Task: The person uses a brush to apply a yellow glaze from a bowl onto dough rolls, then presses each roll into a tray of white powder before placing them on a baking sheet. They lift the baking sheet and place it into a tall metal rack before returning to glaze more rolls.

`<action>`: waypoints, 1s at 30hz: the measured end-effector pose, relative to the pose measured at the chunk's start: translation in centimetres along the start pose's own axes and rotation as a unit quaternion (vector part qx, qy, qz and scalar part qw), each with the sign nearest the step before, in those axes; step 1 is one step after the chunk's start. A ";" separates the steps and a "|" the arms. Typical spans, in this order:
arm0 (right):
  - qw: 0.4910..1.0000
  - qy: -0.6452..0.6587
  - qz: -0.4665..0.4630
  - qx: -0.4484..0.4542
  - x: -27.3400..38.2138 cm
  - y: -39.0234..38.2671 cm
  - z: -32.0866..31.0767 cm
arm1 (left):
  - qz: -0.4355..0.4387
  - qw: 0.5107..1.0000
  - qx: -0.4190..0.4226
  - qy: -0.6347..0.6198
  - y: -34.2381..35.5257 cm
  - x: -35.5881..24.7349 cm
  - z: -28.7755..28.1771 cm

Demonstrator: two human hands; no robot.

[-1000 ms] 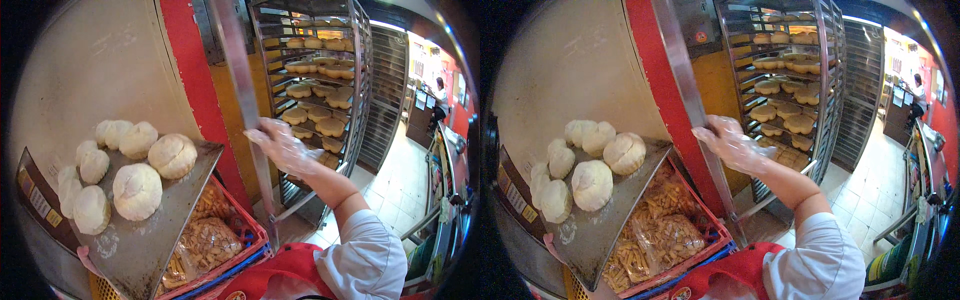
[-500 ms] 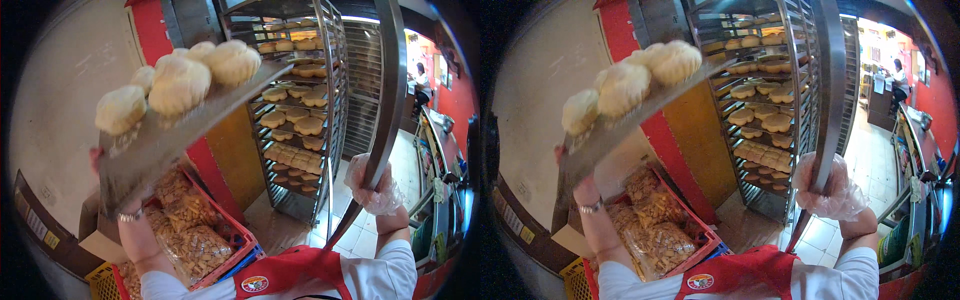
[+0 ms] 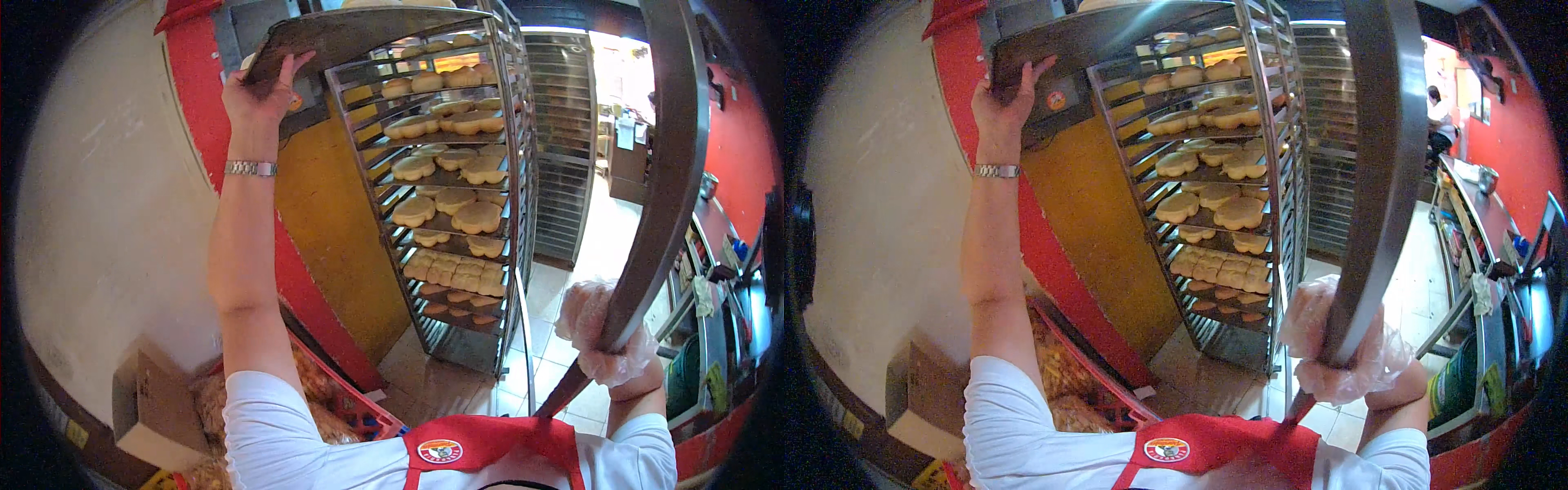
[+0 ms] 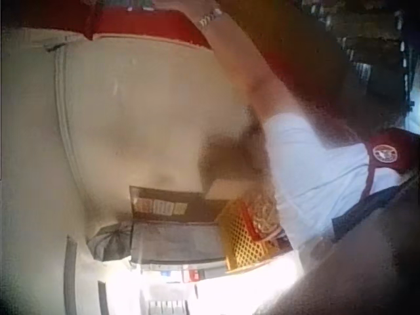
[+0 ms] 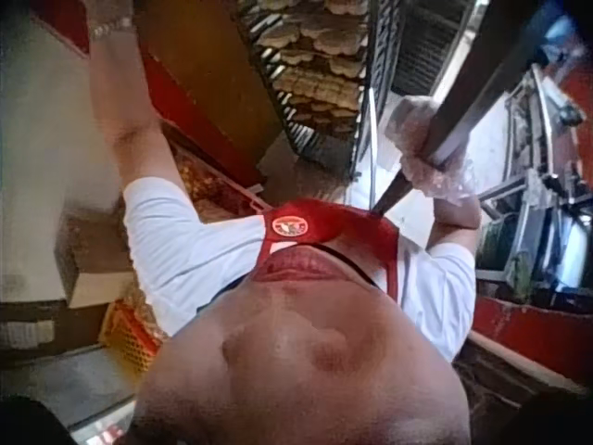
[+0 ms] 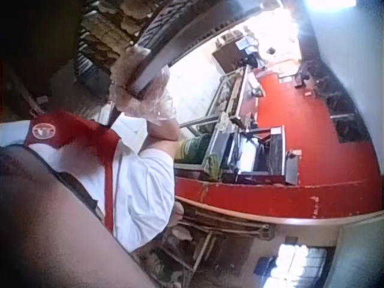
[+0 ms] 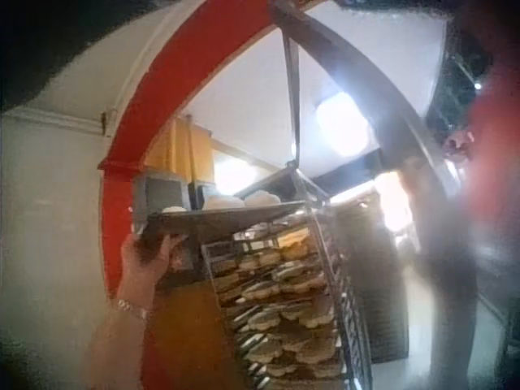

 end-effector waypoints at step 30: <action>0.985 -0.169 -0.029 -0.008 1.0 1.0 0.6 | 0.079 0.994 -0.081 0.000 13.1 7.5 -8.1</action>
Point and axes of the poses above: each hand's wrist, its own y-axis towards the middle knuckle, its own z-axis out of the palm, x = y × z, the point moved 8 cm from there along y, towards the middle knuckle, and after that the axes turned 4 degrees about -z, right-handed, at the moved point
